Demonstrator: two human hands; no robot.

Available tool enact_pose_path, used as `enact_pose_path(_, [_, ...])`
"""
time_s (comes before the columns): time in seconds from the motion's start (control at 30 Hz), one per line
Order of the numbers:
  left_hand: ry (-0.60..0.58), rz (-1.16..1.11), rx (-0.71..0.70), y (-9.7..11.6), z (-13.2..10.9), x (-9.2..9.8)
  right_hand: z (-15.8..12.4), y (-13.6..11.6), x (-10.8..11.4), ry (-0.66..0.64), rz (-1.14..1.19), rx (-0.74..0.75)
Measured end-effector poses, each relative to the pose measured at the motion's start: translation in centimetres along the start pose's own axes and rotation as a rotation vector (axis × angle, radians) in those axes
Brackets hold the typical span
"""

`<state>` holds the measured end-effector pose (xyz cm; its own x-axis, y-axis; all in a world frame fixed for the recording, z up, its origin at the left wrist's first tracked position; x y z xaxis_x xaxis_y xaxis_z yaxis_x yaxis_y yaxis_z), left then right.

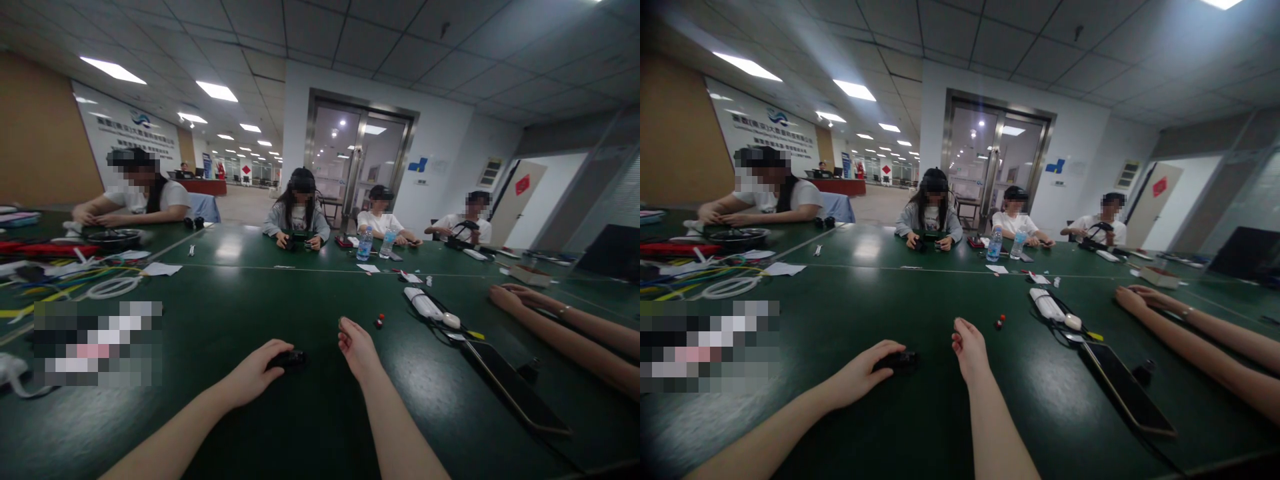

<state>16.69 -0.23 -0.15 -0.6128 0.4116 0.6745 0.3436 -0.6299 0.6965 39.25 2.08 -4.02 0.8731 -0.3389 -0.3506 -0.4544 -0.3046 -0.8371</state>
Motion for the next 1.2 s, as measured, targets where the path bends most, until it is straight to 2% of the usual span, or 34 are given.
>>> enact_pose_path(0.17, [0.003,-0.028,0.009,-0.1,-0.2,0.0,0.0,0.1,0.0,-0.011,0.049,-0.009])
enact_pose_path(0.7, [0.005,-0.009,-0.015,-0.7,-0.1,-0.1,0.4,0.5,0.2,-0.001,0.004,-0.082])
enact_pose_path(0.77, [0.007,-0.004,-0.023,-0.9,-0.1,-0.2,0.0,0.1,0.2,0.065,-0.097,-0.006])
enact_pose_path(0.87, [0.006,-0.018,-0.025,-1.0,-0.1,-0.3,-1.4,-1.3,-0.4,0.213,-0.387,0.215])
enact_pose_path(0.9, [0.009,-0.019,-0.023,-0.9,-0.1,-0.3,-2.0,-1.6,-1.2,0.207,-0.495,0.274])
enact_pose_path(0.97, [0.02,-0.018,-0.02,-0.8,-0.1,-0.2,-3.2,-1.6,-3.1,0.084,-0.672,0.343])
enact_pose_path(1.07, [0.024,-0.022,-0.026,-0.4,-0.1,-0.1,-4.7,-0.5,-5.6,-0.144,-0.877,0.361])
enact_pose_path(1.2, [0.018,-0.017,-0.033,0.1,-0.1,0.0,-5.5,1.2,-7.2,-0.301,-1.046,0.33])
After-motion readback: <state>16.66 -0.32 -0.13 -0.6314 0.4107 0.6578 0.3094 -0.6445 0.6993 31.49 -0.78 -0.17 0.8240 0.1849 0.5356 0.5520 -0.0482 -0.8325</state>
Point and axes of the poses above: each hand's wrist, its own z-axis towards the middle knuckle, its own x-axis out of the back of the hand, y = z × x, the point moved 6 cm from there along z, towards the middle knuckle, and after that the axes turned 15 degrees about -x, right-handed, at the moved point
